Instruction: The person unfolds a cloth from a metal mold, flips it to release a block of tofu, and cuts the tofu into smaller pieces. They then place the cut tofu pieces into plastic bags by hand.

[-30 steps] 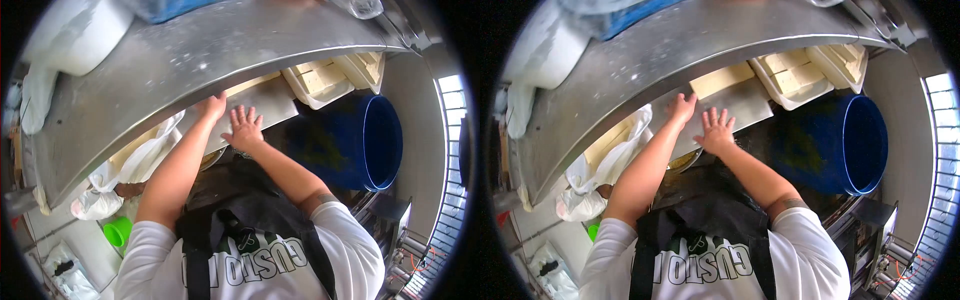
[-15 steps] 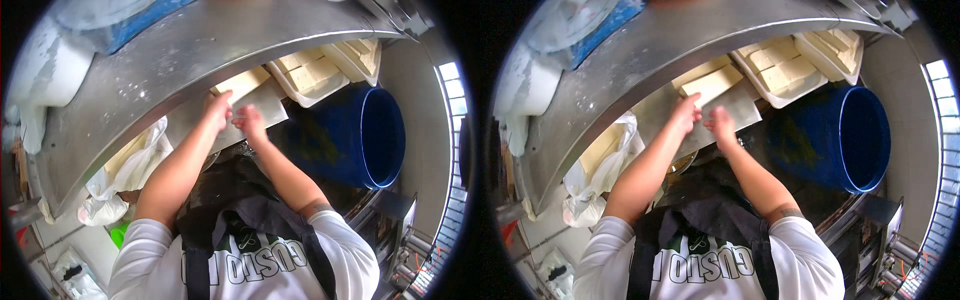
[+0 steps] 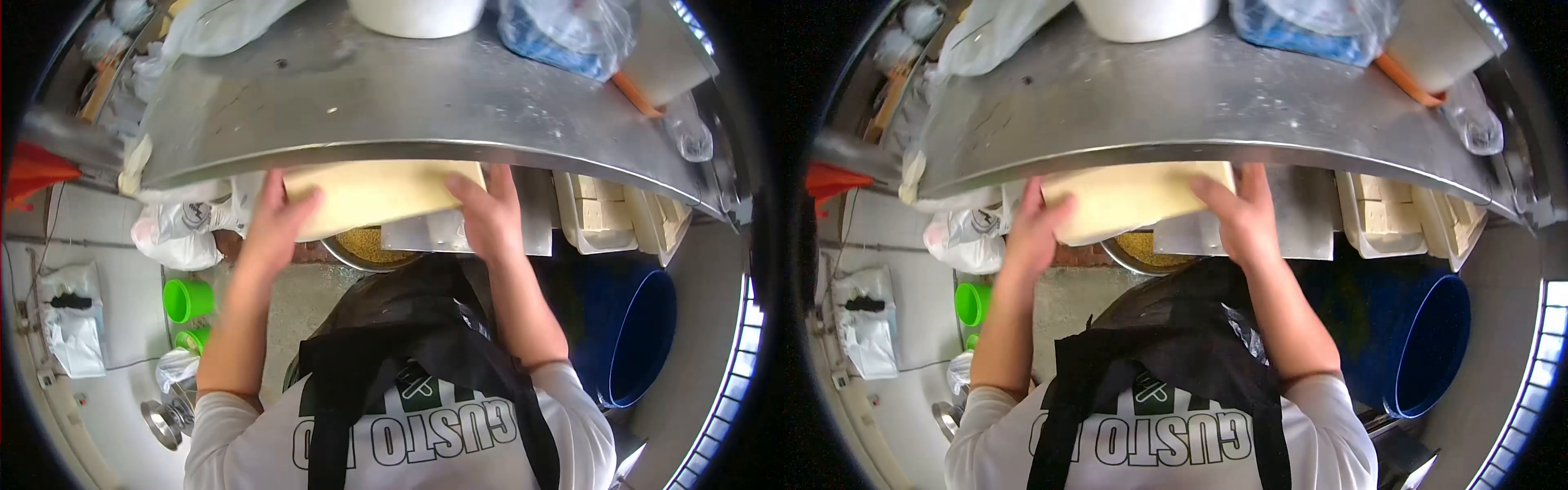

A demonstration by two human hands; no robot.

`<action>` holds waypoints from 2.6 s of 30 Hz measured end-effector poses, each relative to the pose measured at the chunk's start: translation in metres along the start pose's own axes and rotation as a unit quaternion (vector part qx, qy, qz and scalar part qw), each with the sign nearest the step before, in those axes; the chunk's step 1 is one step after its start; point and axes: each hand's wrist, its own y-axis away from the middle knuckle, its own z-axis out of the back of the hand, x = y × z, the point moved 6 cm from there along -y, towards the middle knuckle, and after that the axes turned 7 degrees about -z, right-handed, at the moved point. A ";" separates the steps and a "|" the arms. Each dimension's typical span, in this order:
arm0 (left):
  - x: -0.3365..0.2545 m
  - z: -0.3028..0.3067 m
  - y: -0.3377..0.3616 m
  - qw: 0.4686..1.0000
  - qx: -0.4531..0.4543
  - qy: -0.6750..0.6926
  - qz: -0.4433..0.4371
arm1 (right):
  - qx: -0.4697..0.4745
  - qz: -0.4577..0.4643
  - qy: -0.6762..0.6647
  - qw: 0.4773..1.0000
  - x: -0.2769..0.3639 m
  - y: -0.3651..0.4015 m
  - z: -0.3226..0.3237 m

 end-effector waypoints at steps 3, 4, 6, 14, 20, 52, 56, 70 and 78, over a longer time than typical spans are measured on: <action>-0.004 0.060 -0.038 0.994 -0.077 -0.072 0.029 | 0.138 -0.094 0.251 0.954 -0.021 -0.048 -0.041; 0.005 0.077 -0.052 0.991 -0.072 -0.113 0.029 | 0.143 -0.089 0.256 0.952 -0.030 -0.061 -0.052; 0.024 0.101 -0.074 0.985 -0.077 -0.146 0.042 | 0.127 -0.130 0.245 0.952 -0.072 -0.082 -0.066; 0.070 0.121 -0.128 0.973 -0.108 -0.205 -0.005 | 0.107 0.056 0.480 0.869 -0.169 -0.162 -0.054; 0.000 0.079 -0.064 0.795 0.109 -0.593 -0.066 | 0.136 0.148 0.523 0.829 -0.071 -0.078 -0.056; 0.025 -0.018 0.093 0.937 0.140 -0.318 -0.019 | -0.094 0.178 0.353 0.914 -0.002 -0.059 0.172; 0.055 -0.055 0.054 0.989 0.077 -0.120 -0.035 | -0.096 0.040 -0.056 0.993 -0.030 -0.004 0.076; 0.045 0.124 -0.043 0.978 -0.195 -0.011 -0.078 | 0.241 -0.178 -0.091 0.950 -0.129 -0.113 -0.122; 0.041 0.117 -0.041 0.951 -0.012 -0.308 0.000 | 0.034 -0.248 0.097 0.963 -0.156 -0.045 -0.059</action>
